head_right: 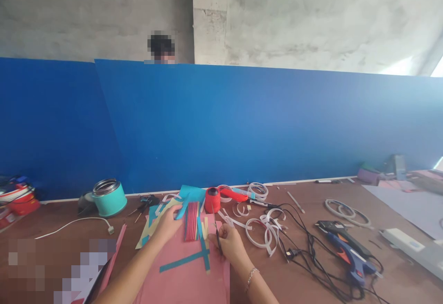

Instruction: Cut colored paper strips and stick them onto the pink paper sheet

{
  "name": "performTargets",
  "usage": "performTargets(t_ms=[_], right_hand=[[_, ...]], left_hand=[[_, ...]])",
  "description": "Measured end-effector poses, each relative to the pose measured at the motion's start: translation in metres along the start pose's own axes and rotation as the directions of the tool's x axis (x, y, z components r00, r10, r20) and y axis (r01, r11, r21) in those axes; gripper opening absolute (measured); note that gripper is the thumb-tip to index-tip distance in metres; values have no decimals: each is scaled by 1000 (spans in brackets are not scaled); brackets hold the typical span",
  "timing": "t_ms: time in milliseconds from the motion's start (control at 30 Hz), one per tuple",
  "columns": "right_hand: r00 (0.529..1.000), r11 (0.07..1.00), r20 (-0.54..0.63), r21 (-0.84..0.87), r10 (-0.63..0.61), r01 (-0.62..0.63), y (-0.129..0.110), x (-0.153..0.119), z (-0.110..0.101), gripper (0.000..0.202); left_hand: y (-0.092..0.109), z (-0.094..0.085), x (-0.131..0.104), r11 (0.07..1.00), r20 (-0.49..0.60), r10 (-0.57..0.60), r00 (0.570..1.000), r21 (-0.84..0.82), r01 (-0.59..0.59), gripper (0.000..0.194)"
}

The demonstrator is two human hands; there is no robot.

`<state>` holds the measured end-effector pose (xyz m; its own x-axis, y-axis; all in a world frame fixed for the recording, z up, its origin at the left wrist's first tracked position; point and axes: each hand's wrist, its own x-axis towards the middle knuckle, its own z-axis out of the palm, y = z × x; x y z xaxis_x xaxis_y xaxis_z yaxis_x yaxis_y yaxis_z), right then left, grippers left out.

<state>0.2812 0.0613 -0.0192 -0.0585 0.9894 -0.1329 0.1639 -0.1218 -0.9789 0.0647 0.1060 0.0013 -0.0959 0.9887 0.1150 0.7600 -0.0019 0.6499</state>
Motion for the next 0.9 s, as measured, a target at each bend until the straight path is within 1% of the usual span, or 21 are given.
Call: performTargets(t_ms=[100,200,267,333,400,467,500,533,567,600,633,667,700,733,800,833,900], right_hand=[[992,994,-115,-102,-46,35,1,0,0,33],[985,984,-155,-167,-82,55,4,1,0,31],[976,971,-178,-223,-126,85,6,1,-1,30],[968,954,-188,-280,-168,112,8,2,-1,28],[963,939,-192,-322,-191,122,9,2,-2,28],[960,931,-201,-344,-196,119,9,2,-2,28],[960,932,-201,-343,-196,118,9,3,-1,28],[962,936,-194,-329,-194,122,10,3,-1,27],[966,945,-179,-300,-189,129,10,3,0,27],[970,956,-158,-260,-182,137,9,2,1,27],[976,967,-133,-212,-173,143,9,2,2,26],[981,976,-107,-161,-165,146,8,1,3,26],[984,983,-81,-113,-157,147,6,0,4,25],[987,987,-60,-68,-150,146,5,-1,5,24],[990,990,-21,11,-143,143,2,-3,6,24],[990,989,-5,42,-143,143,1,-4,6,25],[989,987,8,70,-146,145,-1,-5,6,25]], left_hand=[[-11,-11,2,1000,-79,-1,997,-13,0,33],[-19,-19,1,1000,-175,13,984,29,-9,31],[-22,-22,-1,997,-220,35,975,70,-20,32],[-23,-24,-5,982,-247,66,967,186,-20,30],[-21,-23,-9,933,-269,99,958,359,4,30],[-14,-20,-14,870,-283,148,948,493,11,40],[-10,-18,-17,856,-275,181,944,517,-14,48],[-4,-15,-19,854,-251,224,942,517,-66,56],[3,-11,-22,856,-201,278,939,495,-147,57],[9,-7,-24,867,-122,308,944,444,-226,53],[16,-2,-26,887,-39,312,949,370,-276,46],[21,2,-28,916,31,275,961,295,-271,38],[26,7,-29,939,80,230,970,242,-243,36],[30,12,-30,952,137,191,972,216,-218,41],[32,19,-30,963,209,136,968,200,-179,59],[32,21,-30,965,227,124,966,201,-171,65],[29,23,-28,966,231,114,966,200,-162,68]])
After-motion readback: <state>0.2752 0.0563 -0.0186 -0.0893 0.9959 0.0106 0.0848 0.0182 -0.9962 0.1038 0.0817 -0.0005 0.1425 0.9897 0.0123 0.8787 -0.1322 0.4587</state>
